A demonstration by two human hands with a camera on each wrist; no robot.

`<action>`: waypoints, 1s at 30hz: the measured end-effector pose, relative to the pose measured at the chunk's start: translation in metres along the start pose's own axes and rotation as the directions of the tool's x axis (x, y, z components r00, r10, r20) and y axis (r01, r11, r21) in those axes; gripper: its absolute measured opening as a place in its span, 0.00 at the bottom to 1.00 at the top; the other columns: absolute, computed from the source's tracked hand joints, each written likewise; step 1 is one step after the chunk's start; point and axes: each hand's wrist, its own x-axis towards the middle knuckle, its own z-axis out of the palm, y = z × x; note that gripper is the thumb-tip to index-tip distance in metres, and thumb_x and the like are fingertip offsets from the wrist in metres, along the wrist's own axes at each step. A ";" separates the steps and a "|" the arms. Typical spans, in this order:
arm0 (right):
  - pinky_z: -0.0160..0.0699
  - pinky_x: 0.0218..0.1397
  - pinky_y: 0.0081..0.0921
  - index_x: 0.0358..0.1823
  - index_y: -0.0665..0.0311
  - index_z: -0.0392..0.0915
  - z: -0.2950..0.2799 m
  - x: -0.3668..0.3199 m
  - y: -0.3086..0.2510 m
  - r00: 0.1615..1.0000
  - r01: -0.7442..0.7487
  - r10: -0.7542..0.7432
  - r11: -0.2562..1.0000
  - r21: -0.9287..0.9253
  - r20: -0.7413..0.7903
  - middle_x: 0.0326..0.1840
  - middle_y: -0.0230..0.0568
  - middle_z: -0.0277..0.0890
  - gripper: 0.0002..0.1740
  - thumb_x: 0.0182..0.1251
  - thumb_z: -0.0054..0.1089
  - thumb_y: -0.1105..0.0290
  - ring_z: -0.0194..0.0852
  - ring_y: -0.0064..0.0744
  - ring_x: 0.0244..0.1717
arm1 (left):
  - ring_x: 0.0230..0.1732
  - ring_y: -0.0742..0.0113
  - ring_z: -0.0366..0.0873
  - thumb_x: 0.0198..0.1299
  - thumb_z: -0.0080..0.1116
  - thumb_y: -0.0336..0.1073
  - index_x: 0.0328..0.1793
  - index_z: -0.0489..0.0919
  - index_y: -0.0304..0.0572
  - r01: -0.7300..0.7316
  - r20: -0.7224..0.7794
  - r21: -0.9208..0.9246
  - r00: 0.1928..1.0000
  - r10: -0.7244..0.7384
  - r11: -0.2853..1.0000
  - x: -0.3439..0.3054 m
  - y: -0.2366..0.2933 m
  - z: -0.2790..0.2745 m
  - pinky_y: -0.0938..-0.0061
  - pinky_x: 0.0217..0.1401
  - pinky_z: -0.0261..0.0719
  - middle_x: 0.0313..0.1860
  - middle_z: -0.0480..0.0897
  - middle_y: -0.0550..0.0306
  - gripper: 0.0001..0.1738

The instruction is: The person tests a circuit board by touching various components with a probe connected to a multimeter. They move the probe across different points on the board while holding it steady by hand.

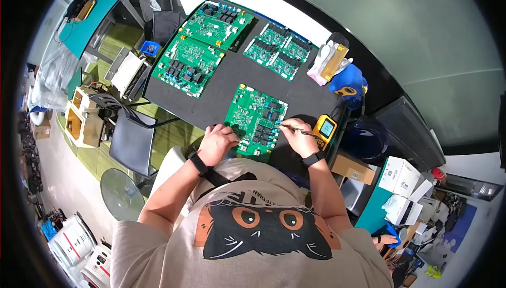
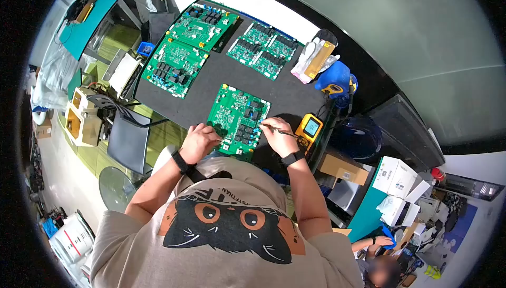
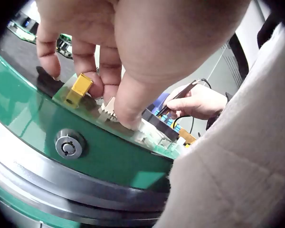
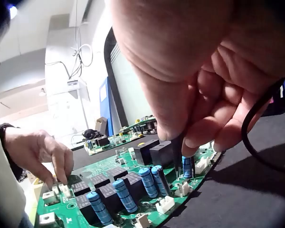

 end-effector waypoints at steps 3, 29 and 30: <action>0.81 0.42 0.28 0.42 0.68 0.85 -0.004 -0.001 0.000 1.000 -0.016 0.017 1.000 0.009 -0.015 0.39 0.46 0.85 0.07 0.64 0.69 0.76 0.85 0.37 0.38 | 0.48 0.60 0.75 0.54 0.69 0.36 0.42 0.88 0.58 -0.011 -0.021 -0.002 1.000 0.010 1.000 0.002 0.002 0.004 0.60 0.49 0.68 0.40 0.81 0.68 0.08; 0.83 0.46 0.37 0.38 0.68 0.84 0.001 0.003 -0.007 1.000 -0.001 0.001 1.000 -0.016 -0.003 0.37 0.49 0.85 0.07 0.61 0.70 0.73 0.84 0.49 0.41 | 0.46 0.65 0.75 0.58 0.65 0.39 0.41 0.87 0.60 -0.125 0.010 0.128 0.992 0.125 0.984 0.002 -0.005 -0.002 0.65 0.48 0.65 0.38 0.79 0.70 0.06; 0.83 0.46 0.37 0.38 0.68 0.84 0.002 0.003 -0.007 1.000 -0.001 0.001 1.000 -0.017 -0.005 0.37 0.49 0.85 0.07 0.61 0.70 0.73 0.84 0.49 0.41 | 0.46 0.65 0.75 0.58 0.65 0.39 0.41 0.87 0.60 -0.128 0.009 0.128 0.992 0.128 0.984 0.003 -0.005 -0.003 0.65 0.48 0.65 0.38 0.79 0.70 0.06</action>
